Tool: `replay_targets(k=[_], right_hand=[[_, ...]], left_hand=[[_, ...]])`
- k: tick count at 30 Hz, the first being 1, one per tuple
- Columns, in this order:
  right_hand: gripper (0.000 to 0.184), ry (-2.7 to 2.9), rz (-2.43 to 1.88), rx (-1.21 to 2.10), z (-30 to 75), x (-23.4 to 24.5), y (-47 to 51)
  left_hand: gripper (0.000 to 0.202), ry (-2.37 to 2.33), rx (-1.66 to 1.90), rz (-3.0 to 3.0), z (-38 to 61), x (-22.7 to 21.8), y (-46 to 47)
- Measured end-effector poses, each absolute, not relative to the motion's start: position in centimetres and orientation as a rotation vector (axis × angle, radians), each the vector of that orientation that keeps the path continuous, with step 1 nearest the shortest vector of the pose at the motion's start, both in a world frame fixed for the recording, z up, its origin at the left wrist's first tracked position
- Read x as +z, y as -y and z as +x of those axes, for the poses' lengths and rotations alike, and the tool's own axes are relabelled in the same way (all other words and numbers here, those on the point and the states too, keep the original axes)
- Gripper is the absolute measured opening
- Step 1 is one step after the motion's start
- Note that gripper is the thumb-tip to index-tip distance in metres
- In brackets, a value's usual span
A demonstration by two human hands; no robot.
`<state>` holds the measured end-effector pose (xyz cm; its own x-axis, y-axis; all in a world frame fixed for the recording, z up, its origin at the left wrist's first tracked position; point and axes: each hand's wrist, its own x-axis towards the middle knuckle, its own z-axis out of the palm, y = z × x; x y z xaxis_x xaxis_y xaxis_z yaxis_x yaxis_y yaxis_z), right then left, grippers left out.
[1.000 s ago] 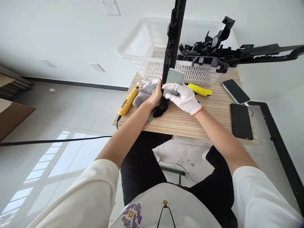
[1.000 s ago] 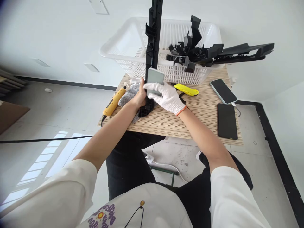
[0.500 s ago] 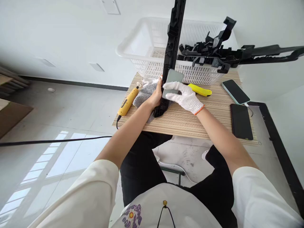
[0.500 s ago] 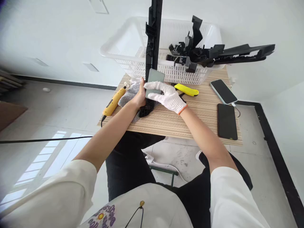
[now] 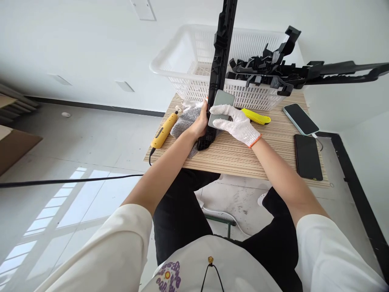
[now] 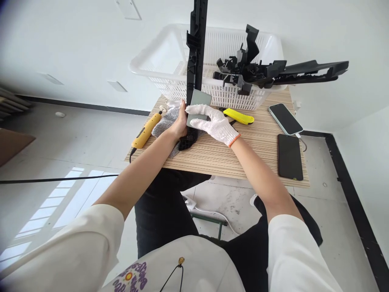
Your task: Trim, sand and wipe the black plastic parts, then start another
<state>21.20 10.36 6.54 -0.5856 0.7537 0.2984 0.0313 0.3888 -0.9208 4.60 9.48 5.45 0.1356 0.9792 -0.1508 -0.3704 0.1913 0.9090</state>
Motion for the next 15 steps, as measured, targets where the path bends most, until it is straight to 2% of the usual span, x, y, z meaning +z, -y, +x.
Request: replay_targets(k=[4, 8, 12, 15], right_hand=[[0.039, 2.011, -0.601, 1.425, 21.33, 6.97, -10.32], [0.036, 1.885, -0.664, 1.311, 21.5, 7.22, -10.54], [0.04, 2.009, -0.622, 1.47, 21.49, 7.1, -10.45], [0.036, 1.895, -0.651, 1.356, 21.36, 7.1, -10.38]], left_hand=[[0.069, -0.95, 1.157, 0.848, 4.48, 5.35, -9.38], [0.064, -0.918, 1.178, 0.88, 4.43, 5.17, -9.36], [0.069, -0.945, 1.114, 0.895, 4.27, 5.32, -9.27], [0.068, -0.935, 1.151, 0.899, 4.38, 5.36, -9.33]])
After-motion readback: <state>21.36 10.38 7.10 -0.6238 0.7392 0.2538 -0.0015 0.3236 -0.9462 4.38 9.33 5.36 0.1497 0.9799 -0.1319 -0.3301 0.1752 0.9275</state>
